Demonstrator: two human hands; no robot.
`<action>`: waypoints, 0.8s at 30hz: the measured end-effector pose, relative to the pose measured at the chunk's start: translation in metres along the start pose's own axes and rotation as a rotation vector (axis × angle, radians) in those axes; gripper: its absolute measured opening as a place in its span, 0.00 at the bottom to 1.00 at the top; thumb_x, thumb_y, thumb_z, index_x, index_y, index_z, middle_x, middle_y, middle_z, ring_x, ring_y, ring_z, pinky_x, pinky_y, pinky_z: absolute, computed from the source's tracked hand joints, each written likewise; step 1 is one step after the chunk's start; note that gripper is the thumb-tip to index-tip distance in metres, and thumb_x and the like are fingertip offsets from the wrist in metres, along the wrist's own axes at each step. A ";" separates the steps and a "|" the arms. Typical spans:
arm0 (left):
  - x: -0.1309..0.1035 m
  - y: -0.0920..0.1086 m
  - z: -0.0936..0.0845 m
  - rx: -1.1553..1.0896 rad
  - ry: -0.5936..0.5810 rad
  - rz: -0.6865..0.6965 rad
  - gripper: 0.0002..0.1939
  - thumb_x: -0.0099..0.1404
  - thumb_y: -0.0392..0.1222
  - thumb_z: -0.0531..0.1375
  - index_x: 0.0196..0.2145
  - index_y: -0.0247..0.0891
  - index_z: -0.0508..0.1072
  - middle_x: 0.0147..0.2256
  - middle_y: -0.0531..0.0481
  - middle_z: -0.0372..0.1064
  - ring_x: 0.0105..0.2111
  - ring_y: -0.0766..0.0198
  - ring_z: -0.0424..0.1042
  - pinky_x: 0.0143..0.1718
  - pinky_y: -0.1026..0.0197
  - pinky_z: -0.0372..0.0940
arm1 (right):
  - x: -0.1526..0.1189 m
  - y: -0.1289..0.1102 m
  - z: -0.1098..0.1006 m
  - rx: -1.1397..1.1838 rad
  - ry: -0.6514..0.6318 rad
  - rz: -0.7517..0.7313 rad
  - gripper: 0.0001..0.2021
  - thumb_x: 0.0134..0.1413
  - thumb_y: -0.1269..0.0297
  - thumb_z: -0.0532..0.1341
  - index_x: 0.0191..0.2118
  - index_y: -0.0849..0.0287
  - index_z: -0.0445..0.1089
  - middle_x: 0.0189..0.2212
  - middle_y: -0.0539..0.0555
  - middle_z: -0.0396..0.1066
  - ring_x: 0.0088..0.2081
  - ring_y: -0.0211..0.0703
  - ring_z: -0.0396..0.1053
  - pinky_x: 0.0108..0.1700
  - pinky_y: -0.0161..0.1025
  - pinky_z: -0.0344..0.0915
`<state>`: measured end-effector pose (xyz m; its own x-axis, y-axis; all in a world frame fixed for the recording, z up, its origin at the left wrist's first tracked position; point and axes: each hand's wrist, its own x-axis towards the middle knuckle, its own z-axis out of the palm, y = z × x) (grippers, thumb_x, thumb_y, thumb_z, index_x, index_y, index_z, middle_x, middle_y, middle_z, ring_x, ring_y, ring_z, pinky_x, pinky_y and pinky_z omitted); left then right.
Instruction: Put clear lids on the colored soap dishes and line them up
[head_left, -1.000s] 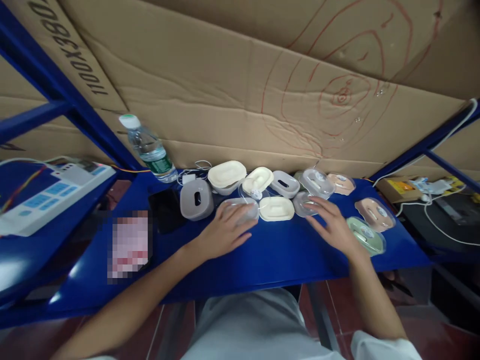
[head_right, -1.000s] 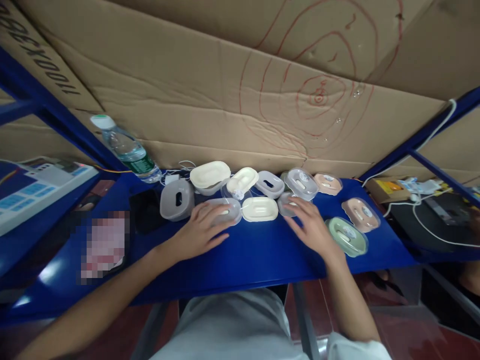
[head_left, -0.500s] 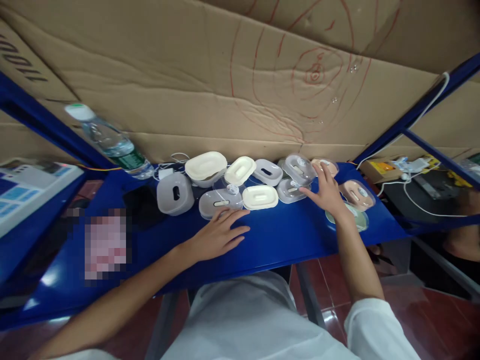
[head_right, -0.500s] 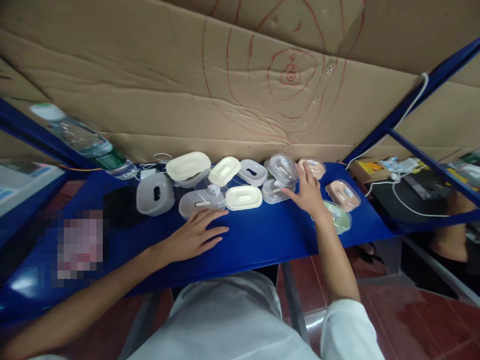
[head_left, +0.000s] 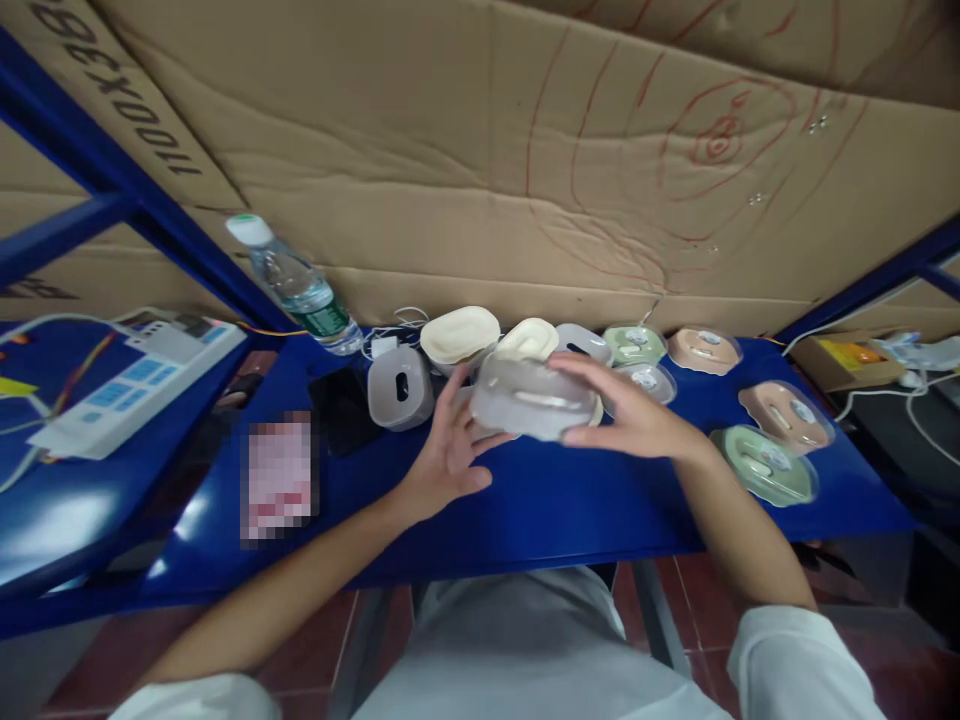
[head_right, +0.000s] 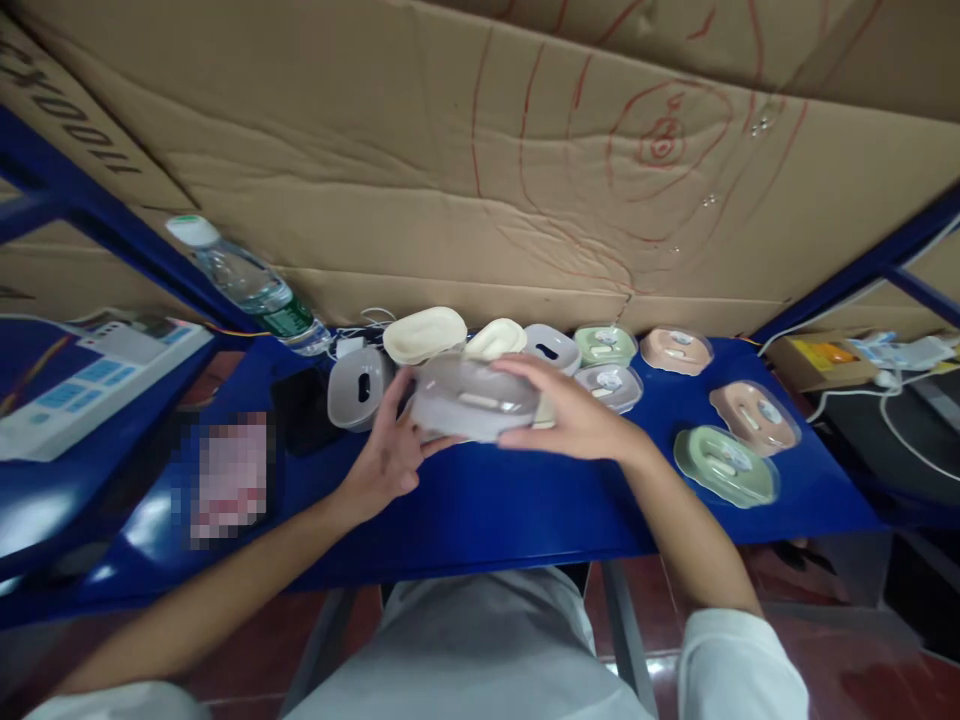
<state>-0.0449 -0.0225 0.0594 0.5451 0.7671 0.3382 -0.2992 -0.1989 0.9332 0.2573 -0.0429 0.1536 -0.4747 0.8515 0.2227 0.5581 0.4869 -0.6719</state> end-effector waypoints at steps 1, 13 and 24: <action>0.001 0.002 -0.004 0.038 0.109 0.009 0.60 0.63 0.69 0.72 0.78 0.65 0.40 0.77 0.40 0.49 0.73 0.40 0.62 0.66 0.39 0.71 | 0.013 -0.016 0.005 -0.023 -0.070 -0.047 0.41 0.62 0.40 0.71 0.75 0.42 0.60 0.78 0.54 0.56 0.77 0.59 0.57 0.77 0.57 0.58; 0.028 -0.018 -0.060 0.252 0.393 0.105 0.53 0.61 0.70 0.73 0.73 0.55 0.52 0.72 0.39 0.60 0.69 0.46 0.67 0.66 0.45 0.69 | 0.110 0.004 0.023 0.192 -0.011 -0.169 0.28 0.69 0.44 0.65 0.69 0.46 0.70 0.70 0.55 0.69 0.71 0.53 0.66 0.75 0.57 0.61; 0.027 -0.025 -0.062 0.200 0.308 -0.004 0.51 0.63 0.63 0.74 0.76 0.50 0.59 0.73 0.40 0.61 0.71 0.45 0.65 0.72 0.44 0.63 | 0.098 0.099 -0.026 -0.108 -0.005 0.095 0.32 0.59 0.46 0.72 0.66 0.49 0.73 0.70 0.57 0.67 0.72 0.59 0.64 0.76 0.64 0.57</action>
<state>-0.0709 0.0411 0.0373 0.2755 0.9098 0.3103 -0.1213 -0.2873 0.9501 0.2842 0.0943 0.1273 -0.4196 0.8939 0.1581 0.6707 0.4226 -0.6096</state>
